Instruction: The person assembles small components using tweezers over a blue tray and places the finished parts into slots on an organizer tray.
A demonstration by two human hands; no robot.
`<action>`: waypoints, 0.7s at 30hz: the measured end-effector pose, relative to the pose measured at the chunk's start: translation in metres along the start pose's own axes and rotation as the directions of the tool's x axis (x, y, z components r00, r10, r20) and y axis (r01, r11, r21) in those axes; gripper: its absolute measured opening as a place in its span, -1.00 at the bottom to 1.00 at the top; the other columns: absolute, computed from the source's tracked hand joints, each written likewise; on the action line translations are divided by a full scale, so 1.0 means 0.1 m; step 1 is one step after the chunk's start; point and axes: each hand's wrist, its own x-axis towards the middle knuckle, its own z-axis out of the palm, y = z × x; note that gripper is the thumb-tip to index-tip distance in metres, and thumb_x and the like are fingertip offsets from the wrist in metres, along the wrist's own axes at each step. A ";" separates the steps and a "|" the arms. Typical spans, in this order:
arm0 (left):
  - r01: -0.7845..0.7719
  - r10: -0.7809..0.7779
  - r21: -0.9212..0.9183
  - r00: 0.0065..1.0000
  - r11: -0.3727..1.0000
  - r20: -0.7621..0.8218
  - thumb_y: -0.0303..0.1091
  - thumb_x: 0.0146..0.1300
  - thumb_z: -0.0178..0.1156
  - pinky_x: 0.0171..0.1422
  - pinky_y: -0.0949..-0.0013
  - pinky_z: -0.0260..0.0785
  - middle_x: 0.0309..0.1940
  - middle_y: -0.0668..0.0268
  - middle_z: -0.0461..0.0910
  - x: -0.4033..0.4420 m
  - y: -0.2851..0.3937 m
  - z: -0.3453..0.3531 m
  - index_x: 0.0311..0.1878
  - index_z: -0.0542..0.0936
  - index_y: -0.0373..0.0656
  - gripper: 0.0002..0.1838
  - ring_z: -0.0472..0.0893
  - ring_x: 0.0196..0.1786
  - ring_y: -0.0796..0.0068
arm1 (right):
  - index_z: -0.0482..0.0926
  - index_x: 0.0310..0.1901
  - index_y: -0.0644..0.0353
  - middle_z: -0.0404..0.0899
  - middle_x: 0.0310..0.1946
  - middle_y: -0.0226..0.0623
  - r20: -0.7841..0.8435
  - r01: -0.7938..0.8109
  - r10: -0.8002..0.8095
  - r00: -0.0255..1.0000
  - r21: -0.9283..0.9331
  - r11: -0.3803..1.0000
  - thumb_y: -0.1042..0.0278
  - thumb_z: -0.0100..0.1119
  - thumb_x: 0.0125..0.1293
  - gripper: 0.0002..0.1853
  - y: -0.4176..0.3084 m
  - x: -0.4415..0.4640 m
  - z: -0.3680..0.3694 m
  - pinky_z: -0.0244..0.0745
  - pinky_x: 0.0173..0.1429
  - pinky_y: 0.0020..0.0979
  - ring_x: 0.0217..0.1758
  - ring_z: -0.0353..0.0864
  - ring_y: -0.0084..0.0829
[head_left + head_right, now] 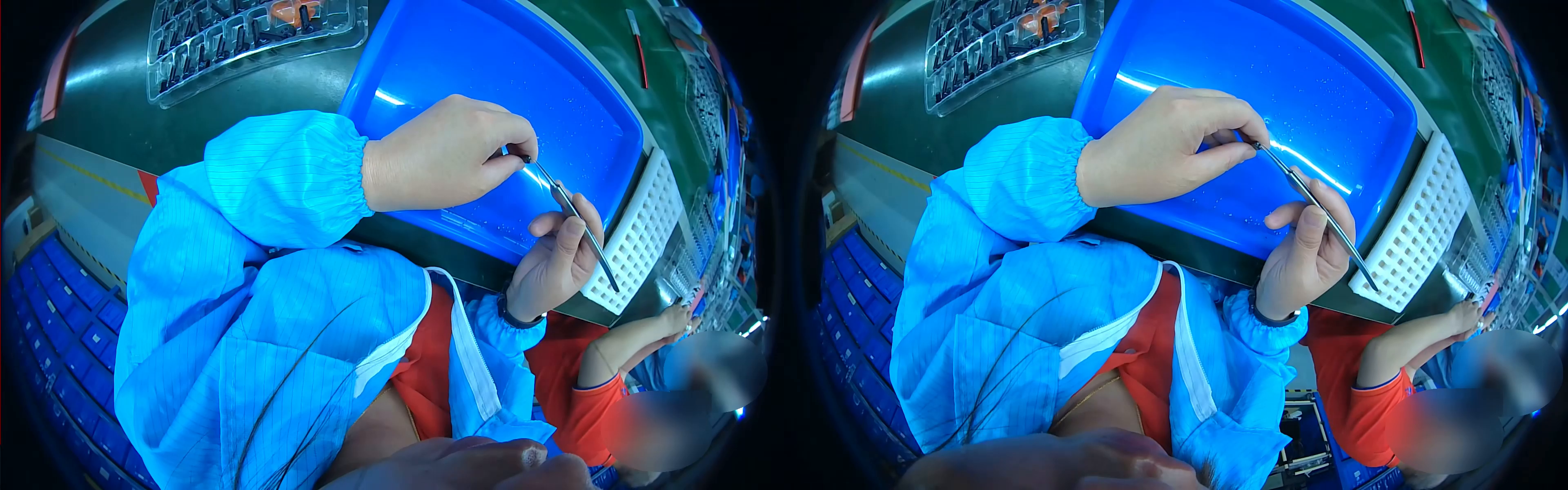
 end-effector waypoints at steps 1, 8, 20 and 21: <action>0.001 -0.001 -0.003 1.000 1.000 0.002 -0.43 0.29 0.19 -0.08 0.20 0.56 -0.25 0.09 0.70 0.00 0.00 0.00 -0.13 0.67 -0.25 -0.84 0.70 -0.19 0.12 | 0.53 0.14 0.41 0.67 -0.03 0.07 0.021 -0.003 0.004 1.000 -0.013 1.000 0.35 0.05 0.55 -0.69 -0.01 -0.01 -0.01 0.43 -0.26 -0.57 -0.38 0.56 -0.52; -0.029 0.029 0.030 1.000 0.999 0.002 -0.47 0.27 0.28 -0.18 0.33 0.53 -0.20 0.19 0.70 -0.01 -0.02 0.01 -0.07 0.66 -0.21 -0.82 0.69 -0.26 0.30 | 0.54 0.12 0.41 0.67 -0.04 0.09 0.018 -0.006 0.006 1.000 -0.035 0.999 0.36 0.06 0.54 -0.71 0.00 0.00 0.00 0.43 -0.29 -0.57 -0.40 0.58 -0.51; 0.126 -0.111 -0.171 0.989 0.977 0.096 -0.47 0.36 0.25 0.02 0.42 0.57 -0.21 0.26 0.69 0.16 0.20 -0.09 -0.05 0.62 -0.30 -0.84 0.70 -0.06 0.48 | 0.55 0.07 0.38 0.67 -0.04 0.13 -0.042 0.060 -0.058 0.997 0.059 0.996 0.38 0.06 0.53 -0.75 -0.13 -0.11 -0.28 0.50 -0.26 -0.55 -0.44 0.61 -0.48; 0.143 -0.126 -0.177 0.987 0.974 0.103 -0.48 0.37 0.25 0.02 0.42 0.57 -0.20 0.27 0.69 0.23 0.28 -0.11 -0.06 0.62 -0.31 -0.85 0.70 -0.05 0.49 | 0.55 0.06 0.38 0.67 -0.04 0.14 -0.039 0.058 -0.057 0.998 0.037 0.998 0.38 0.06 0.53 -0.76 -0.14 -0.12 -0.33 0.51 -0.25 -0.54 -0.44 0.62 -0.48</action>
